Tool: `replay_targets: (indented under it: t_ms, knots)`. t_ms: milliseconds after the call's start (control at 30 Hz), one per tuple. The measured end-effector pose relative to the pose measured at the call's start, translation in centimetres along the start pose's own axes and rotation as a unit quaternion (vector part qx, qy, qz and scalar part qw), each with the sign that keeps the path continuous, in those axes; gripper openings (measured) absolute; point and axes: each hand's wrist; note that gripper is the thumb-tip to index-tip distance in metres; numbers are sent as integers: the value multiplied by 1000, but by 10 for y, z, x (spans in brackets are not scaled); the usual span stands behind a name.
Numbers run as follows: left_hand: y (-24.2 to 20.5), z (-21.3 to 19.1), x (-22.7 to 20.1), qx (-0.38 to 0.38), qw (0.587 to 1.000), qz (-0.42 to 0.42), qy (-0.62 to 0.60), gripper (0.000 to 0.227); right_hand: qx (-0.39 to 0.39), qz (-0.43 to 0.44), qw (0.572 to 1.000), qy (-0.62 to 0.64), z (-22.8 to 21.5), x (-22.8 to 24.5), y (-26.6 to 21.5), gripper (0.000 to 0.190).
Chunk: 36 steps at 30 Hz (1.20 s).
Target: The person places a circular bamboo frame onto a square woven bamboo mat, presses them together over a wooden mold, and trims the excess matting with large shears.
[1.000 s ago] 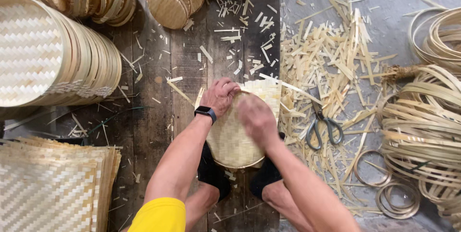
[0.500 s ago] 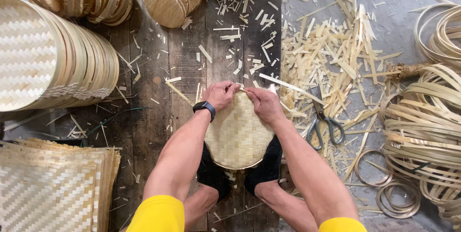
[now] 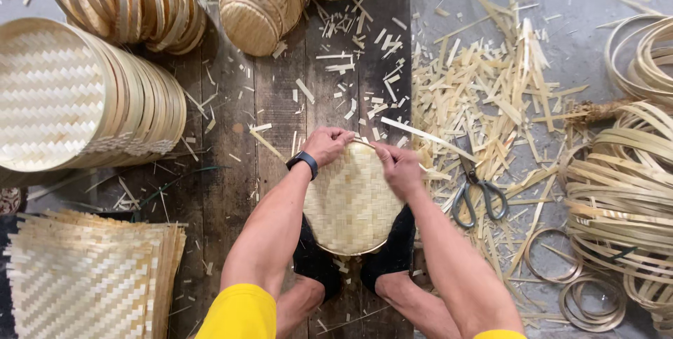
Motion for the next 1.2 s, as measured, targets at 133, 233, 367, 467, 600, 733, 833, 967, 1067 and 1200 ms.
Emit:
replay_targets:
  t_ms: [133, 233, 367, 467, 600, 733, 833, 967, 1067, 1200]
  knots:
    - [15, 7, 15, -36, 994, 98, 27, 33, -169, -33, 943, -286, 22, 17, -28, 27]
    - [19, 20, 23, -92, 970, 160, 156, 36, -108, 89, 940, -311, 35, 21, -28, 38]
    - [10, 23, 16, -4, 987, 102, 124, 49, -15, 214, 936, -278, 29, 34, -13, 56]
    - [3, 17, -7, 1, 980, 79, 182, 63, 76, 288, 915, -273, 17, 46, -1, 64]
    - [-3, 17, -26, 48, 976, -19, 212, 73, 87, 305, 918, -238, 12, 50, 7, 61]
    - [2, 19, -26, 15, 980, 1, 199, 70, 93, 298, 922, -228, 17, 30, 11, 59]
    - [9, 17, -13, 18, 983, 30, 181, 70, -36, 101, 927, -359, 34, 10, 16, 54]
    - [9, 25, 28, -208, 945, 251, -7, 59, -15, -177, 974, -139, 53, 31, 45, 53]
    - [-22, 34, 65, -467, 867, 170, 31, 43, 254, -39, 913, -318, 65, 79, 56, 58]
    - [-64, 29, 76, -307, 949, -54, -54, 61, 319, -24, 872, -372, 53, 112, 62, 62]
Point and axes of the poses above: each hand's wrist, its own y-axis towards the middle knuckle, its own z-axis out of the palm, x = y × z, and after that the axes turned 9 degrees about -y, right-handed
